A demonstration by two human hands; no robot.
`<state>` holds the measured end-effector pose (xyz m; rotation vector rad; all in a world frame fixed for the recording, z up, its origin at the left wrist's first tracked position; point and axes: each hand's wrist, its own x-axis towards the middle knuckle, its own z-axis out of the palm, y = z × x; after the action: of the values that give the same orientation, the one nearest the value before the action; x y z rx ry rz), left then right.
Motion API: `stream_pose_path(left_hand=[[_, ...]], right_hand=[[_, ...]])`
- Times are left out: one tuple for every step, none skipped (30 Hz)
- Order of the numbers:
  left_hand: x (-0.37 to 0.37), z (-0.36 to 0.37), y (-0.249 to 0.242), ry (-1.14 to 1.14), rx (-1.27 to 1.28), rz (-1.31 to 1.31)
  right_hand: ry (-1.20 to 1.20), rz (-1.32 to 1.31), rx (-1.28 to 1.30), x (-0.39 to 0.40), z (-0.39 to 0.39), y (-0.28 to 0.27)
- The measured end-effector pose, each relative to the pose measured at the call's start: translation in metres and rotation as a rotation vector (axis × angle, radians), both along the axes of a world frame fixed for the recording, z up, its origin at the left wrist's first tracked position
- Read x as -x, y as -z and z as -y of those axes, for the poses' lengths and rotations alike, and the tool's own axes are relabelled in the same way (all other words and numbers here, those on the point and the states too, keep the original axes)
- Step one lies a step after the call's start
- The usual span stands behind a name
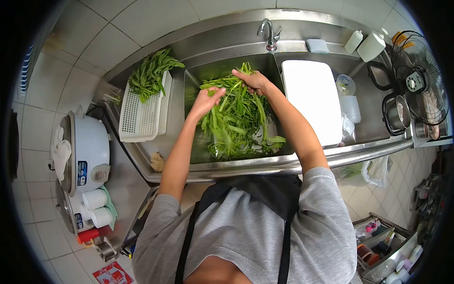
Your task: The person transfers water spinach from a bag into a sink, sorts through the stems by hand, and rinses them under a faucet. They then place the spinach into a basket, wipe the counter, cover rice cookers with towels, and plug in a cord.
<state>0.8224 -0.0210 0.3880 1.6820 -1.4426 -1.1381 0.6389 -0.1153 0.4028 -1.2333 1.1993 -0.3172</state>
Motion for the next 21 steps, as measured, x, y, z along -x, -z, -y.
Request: stream_pose_path(left_hand=[[0.005, 0.000, -0.005, 0.038, -0.009, 0.047], [0.004, 0.003, 0.004, 0.064, 0.124, 0.092], [0.004, 0.003, 0.002, 0.033, 0.070, -0.034], [0.005, 0.003, 0.000, 0.009, 0.017, -0.157], [0.004, 0.003, -0.002, -0.018, -0.039, -0.281], [-0.003, 0.006, 0.003, 0.030, -0.091, -0.470], [-0.005, 0.007, 0.010, 0.046, -0.116, -0.460], [-0.006, 0.008, 0.017, 0.061, -0.141, -0.451], [-0.003, 0.005, 0.014, 0.074, -0.166, -0.442], [0.004, 0.002, 0.006, 0.065, -0.160, -0.399], [0.004, 0.003, 0.007, 0.092, -0.151, -0.391], [0.003, 0.005, 0.008, 0.118, -0.141, -0.384], [0.003, 0.007, 0.009, 0.145, -0.130, -0.378], [0.002, 0.007, 0.015, 0.116, -0.115, -0.360], [-0.002, 0.008, 0.020, 0.137, -0.136, -0.380], [-0.006, 0.008, 0.025, 0.159, -0.156, -0.399], [-0.010, 0.009, 0.030, 0.180, -0.177, -0.417], [-0.002, 0.001, 0.017, 0.158, -0.173, -0.425], [-0.003, 0.001, 0.020, 0.205, -0.174, -0.461], [-0.005, 0.002, 0.025, 0.251, -0.176, -0.497], [-0.005, 0.000, 0.023, 0.296, -0.177, -0.533]], right_hand=[[-0.023, -0.053, -0.008, -0.001, -0.002, -0.004], [-0.041, 0.029, 0.008, -0.005, 0.012, 0.030], [-0.072, 0.093, -0.002, -0.005, 0.010, 0.026], [-0.097, 0.160, -0.009, -0.001, 0.007, 0.021], [-0.125, 0.225, -0.018, 0.000, 0.005, 0.017], [-0.115, 0.239, -0.037, 0.001, 0.004, 0.016], [-0.154, 0.256, -0.042, 0.003, 0.003, 0.014], [-0.193, 0.272, -0.048, 0.005, 0.003, 0.012], [-0.234, 0.288, -0.053, 0.007, 0.001, 0.008], [-0.221, 0.285, -0.039, 0.007, -0.001, 0.005], [-0.210, 0.281, -0.025, 0.005, -0.004, 0.003], [-0.199, 0.276, -0.011, 0.004, -0.005, 0.001], [-0.205, 0.269, -0.002, 0.005, -0.005, 0.003], [-0.210, 0.262, 0.009, 0.006, -0.003, 0.006], [-0.215, 0.256, 0.020, 0.008, -0.002, 0.010], [-0.224, 0.269, 0.010, 0.008, -0.001, 0.013], [-0.232, 0.283, -0.001, 0.009, 0.000, 0.016], [-0.240, 0.297, -0.013, 0.010, 0.000, 0.016], [-0.267, 0.322, -0.004, 0.011, 0.000, 0.015], [-0.295, 0.347, 0.004, 0.012, -0.001, 0.015], [-0.323, 0.371, 0.012, 0.013, -0.002, 0.014]])
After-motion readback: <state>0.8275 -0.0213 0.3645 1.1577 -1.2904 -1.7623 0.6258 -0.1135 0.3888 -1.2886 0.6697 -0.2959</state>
